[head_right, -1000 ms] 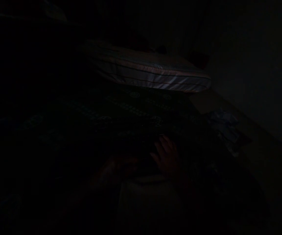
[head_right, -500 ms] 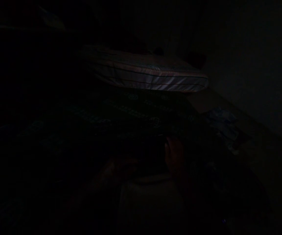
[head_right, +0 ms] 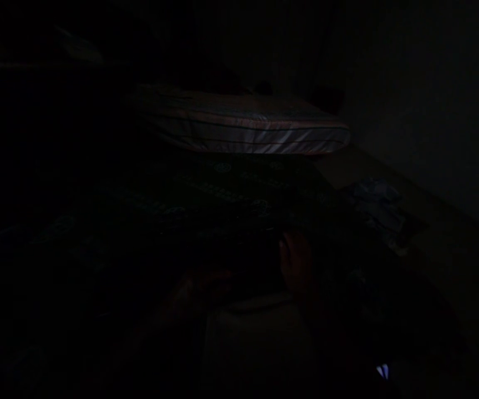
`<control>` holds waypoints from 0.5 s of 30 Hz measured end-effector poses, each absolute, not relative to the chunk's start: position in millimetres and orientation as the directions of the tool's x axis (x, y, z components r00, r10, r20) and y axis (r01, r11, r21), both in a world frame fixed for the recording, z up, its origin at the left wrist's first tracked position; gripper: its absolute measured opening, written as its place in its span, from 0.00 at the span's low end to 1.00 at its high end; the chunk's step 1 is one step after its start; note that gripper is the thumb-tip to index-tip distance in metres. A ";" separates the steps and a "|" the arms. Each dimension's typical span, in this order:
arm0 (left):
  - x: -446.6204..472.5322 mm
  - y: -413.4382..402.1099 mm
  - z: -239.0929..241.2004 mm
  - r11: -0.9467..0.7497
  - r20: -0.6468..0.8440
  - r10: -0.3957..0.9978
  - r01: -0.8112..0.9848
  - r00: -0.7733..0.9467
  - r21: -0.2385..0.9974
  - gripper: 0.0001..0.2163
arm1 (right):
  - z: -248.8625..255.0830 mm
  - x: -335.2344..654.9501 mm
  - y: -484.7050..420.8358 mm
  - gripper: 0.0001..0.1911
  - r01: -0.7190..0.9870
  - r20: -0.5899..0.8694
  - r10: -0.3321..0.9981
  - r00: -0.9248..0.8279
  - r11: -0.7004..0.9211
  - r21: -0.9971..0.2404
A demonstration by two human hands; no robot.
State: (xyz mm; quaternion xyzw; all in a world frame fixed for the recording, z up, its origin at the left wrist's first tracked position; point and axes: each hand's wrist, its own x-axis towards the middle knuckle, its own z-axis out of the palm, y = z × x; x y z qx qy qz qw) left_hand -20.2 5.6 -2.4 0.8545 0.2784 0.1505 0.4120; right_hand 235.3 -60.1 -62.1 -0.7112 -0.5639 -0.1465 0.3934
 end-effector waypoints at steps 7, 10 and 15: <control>-19.3 3.6 -1.4 -0.585 0.050 0.564 0.355 0.825 0.729 0.13 | -65.9 236.5 -59.2 0.19 0.887 0.656 0.653 0.379 -0.056 -0.457; -17.9 1.3 -3.0 -0.627 0.071 0.566 0.373 0.821 0.684 0.13 | -67.5 237.7 -58.5 0.19 0.883 0.649 0.656 0.385 -0.058 -0.465; -16.2 -3.2 -2.9 -0.692 0.099 0.551 0.386 0.829 0.610 0.13 | -67.4 237.9 -57.6 0.20 0.871 0.655 0.631 0.415 -0.068 -0.487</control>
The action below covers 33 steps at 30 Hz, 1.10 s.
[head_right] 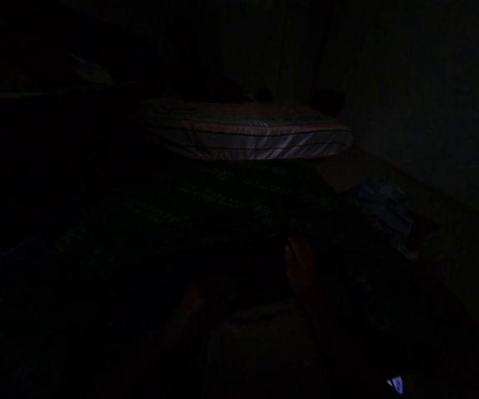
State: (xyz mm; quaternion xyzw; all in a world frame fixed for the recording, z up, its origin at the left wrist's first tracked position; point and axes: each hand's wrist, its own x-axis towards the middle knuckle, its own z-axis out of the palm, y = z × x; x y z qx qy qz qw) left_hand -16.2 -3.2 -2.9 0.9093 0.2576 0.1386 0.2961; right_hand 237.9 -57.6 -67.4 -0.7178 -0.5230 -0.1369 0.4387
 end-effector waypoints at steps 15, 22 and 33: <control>-10.5 -10.8 2.2 -0.842 0.138 0.463 0.386 0.875 0.377 0.13 | -74.9 235.3 -58.1 0.23 0.831 0.624 0.623 0.472 -0.078 -0.551; -3.5 -16.8 1.9 -0.878 0.160 0.436 0.379 0.886 0.293 0.12 | -72.6 233.2 -58.2 0.24 0.827 0.625 0.623 0.470 -0.064 -0.558; 26.3 -32.0 -12.5 -0.879 0.204 0.458 0.406 0.865 0.251 0.12 | -69.6 234.3 -57.5 0.23 0.842 0.635 0.621 0.459 -0.076 -0.535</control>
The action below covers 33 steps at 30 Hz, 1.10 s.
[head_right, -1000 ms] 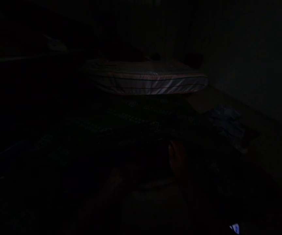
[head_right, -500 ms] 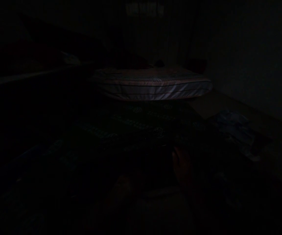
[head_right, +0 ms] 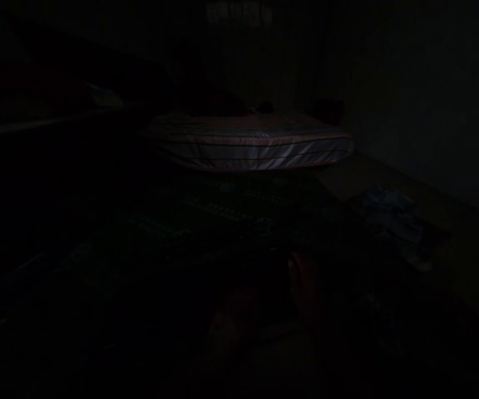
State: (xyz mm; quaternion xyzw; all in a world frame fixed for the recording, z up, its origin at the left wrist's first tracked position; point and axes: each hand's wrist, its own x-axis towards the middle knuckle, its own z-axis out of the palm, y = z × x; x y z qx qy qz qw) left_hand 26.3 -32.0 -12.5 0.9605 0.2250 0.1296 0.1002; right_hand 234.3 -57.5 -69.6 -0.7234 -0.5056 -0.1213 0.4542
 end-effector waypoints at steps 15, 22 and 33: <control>25.4 -25.4 -52.3 -0.873 0.240 0.472 0.413 0.848 0.258 0.12 | -67.9 234.4 -58.7 0.23 0.825 0.604 0.635 0.482 -0.097 -0.557; 29.3 -25.2 -67.8 -0.873 0.245 0.475 0.418 0.845 0.251 0.14 | -65.9 234.2 -58.3 0.23 0.820 0.576 0.663 0.479 -0.105 -0.562; 26.2 -26.7 -45.9 -0.877 0.256 0.472 0.422 0.843 0.228 0.14 | -70.4 236.8 -57.4 0.20 0.837 0.611 0.643 0.461 -0.087 -0.539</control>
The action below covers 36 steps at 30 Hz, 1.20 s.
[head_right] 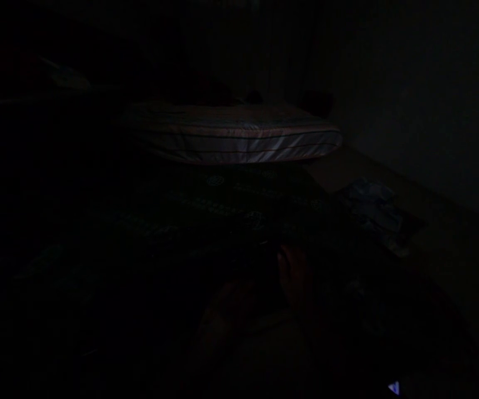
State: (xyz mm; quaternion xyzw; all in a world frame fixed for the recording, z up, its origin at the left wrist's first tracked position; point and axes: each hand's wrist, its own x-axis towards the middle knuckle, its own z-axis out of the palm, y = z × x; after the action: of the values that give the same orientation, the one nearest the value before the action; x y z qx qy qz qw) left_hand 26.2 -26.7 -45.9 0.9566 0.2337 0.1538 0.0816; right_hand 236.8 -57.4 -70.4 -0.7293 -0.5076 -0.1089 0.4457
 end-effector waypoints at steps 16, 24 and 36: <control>25.1 -23.3 -34.7 -0.902 0.294 0.419 0.357 0.859 0.242 0.14 | -61.9 234.0 -56.7 0.20 0.837 0.606 0.649 0.460 -0.090 -0.540; 28.2 -11.7 -59.3 -0.913 0.309 0.377 0.293 0.873 0.284 0.14 | -57.4 233.4 -54.6 0.17 0.833 0.603 0.654 0.456 -0.074 -0.549; 29.3 -0.6 -30.1 -0.895 0.285 0.386 0.282 0.877 0.345 0.16 | -55.0 231.6 -49.0 0.17 0.843 0.602 0.672 0.431 -0.062 -0.535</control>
State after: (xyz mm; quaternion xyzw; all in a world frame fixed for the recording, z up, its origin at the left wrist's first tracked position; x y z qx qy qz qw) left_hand 29.3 -0.6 -30.1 0.9575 0.1743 0.1760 0.1480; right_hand 231.6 -49.0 -55.0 -0.7222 -0.5244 -0.0967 0.4405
